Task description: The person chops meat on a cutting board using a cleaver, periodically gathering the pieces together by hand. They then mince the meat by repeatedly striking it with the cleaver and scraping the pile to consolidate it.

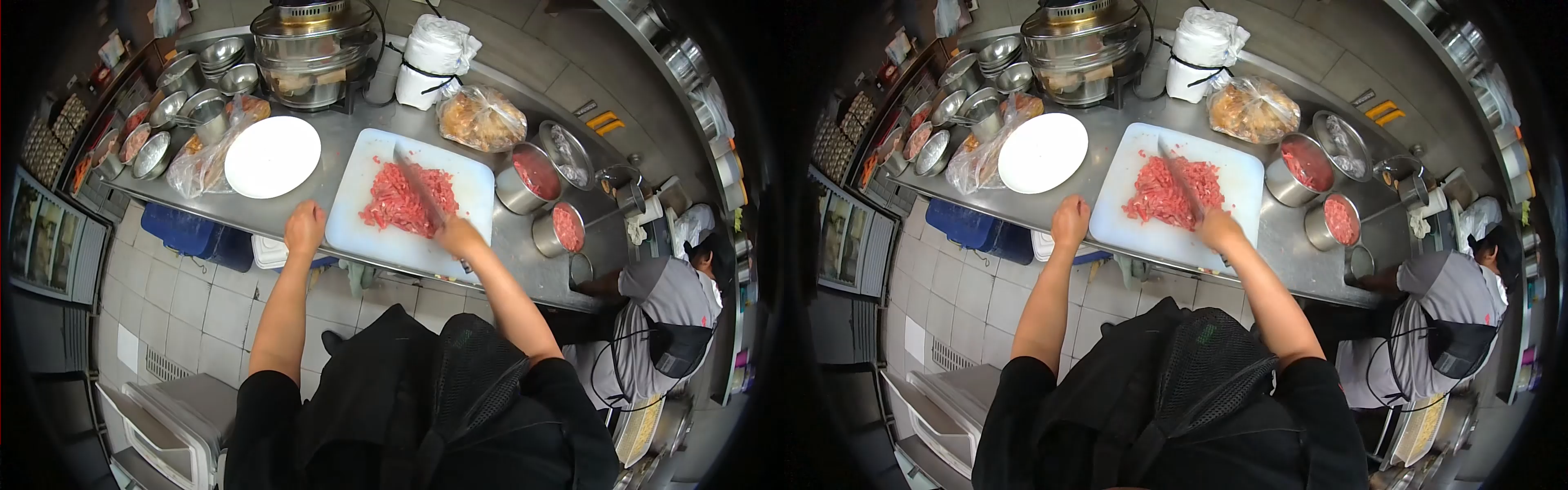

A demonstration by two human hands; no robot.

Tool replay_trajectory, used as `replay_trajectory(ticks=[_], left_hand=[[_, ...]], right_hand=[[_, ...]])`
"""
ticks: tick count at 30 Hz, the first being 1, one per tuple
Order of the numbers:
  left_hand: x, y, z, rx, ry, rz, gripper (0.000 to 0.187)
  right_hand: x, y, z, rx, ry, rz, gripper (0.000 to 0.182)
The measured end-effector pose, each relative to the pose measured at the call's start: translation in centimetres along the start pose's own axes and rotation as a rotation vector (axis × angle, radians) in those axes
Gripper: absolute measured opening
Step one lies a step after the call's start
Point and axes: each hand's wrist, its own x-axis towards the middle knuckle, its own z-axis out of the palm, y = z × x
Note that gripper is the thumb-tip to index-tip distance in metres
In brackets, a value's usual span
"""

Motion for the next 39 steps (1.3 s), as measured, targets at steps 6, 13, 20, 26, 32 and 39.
replay_trajectory(ticks=[6,13,20,26,32,39], left_hand=[[0.0,0.1,-0.2,0.004,-0.066,-0.052,0.013],[0.0,-0.2,0.2,-0.025,0.014,-0.002,0.013],[0.5,0.2,0.0,0.015,0.0,-0.013,0.014],[0.1,-0.3,0.2,0.029,-0.007,-0.022,0.014],[0.0,0.2,0.1,0.019,-0.025,-0.029,0.013],[0.0,-0.2,0.3,0.009,-0.012,-0.041,0.013]], right_hand=[[-1.9,-1.6,-3.8,0.097,0.028,0.016,0.037],[-0.9,-0.2,-2.3,0.074,-0.07,0.031,0.036],[0.5,0.6,-0.6,0.055,-0.107,0.053,0.032],[-0.9,0.3,0.3,0.12,-0.005,0.042,0.031],[-1.7,-1.7,-2.8,0.093,-0.08,0.022,0.03],[0.6,-0.5,0.0,0.071,-0.159,0.047,0.033]])
